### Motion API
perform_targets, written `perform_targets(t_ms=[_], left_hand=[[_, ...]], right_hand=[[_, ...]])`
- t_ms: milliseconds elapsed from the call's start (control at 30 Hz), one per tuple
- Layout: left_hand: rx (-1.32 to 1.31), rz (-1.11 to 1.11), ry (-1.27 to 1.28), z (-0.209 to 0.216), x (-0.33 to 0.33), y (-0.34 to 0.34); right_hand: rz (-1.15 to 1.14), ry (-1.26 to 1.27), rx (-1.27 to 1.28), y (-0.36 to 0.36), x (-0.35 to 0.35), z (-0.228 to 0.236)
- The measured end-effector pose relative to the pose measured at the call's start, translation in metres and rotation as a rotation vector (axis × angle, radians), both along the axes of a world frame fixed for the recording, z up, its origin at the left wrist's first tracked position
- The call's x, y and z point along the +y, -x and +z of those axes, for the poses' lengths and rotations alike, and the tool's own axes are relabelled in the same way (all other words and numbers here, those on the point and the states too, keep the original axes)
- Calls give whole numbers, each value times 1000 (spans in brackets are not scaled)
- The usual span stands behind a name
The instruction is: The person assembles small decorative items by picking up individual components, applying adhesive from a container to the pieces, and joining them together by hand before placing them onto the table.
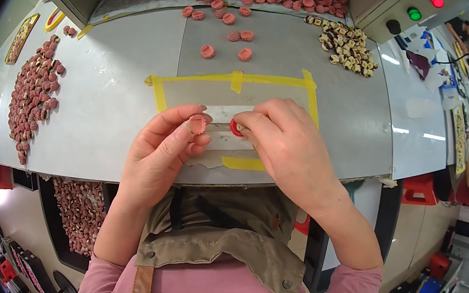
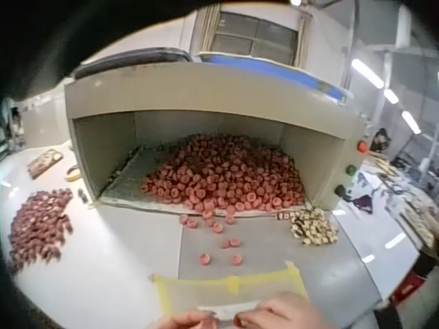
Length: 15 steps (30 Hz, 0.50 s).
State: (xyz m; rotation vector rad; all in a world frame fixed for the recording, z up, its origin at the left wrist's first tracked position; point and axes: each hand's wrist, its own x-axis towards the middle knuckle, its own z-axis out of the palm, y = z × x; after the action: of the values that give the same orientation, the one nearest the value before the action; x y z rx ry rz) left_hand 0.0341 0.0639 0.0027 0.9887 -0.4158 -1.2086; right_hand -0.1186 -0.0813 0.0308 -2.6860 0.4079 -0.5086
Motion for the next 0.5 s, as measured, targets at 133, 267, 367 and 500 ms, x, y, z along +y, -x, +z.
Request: perform_targets(t_ms=[133,267,367,500], left_hand=[[14,10,51,-2,3,1],[-14,16,51,-2,2,2],[-26,18,30,0,2,2],[-39,-5,16,5,0,6]], right_hand=[[3,86,-23,-1,0,-11],[-34,23,-49,-2,1,-14],[-81,-240,-98,1,0,-16],[-165,-629,-288,8,6,-21]])
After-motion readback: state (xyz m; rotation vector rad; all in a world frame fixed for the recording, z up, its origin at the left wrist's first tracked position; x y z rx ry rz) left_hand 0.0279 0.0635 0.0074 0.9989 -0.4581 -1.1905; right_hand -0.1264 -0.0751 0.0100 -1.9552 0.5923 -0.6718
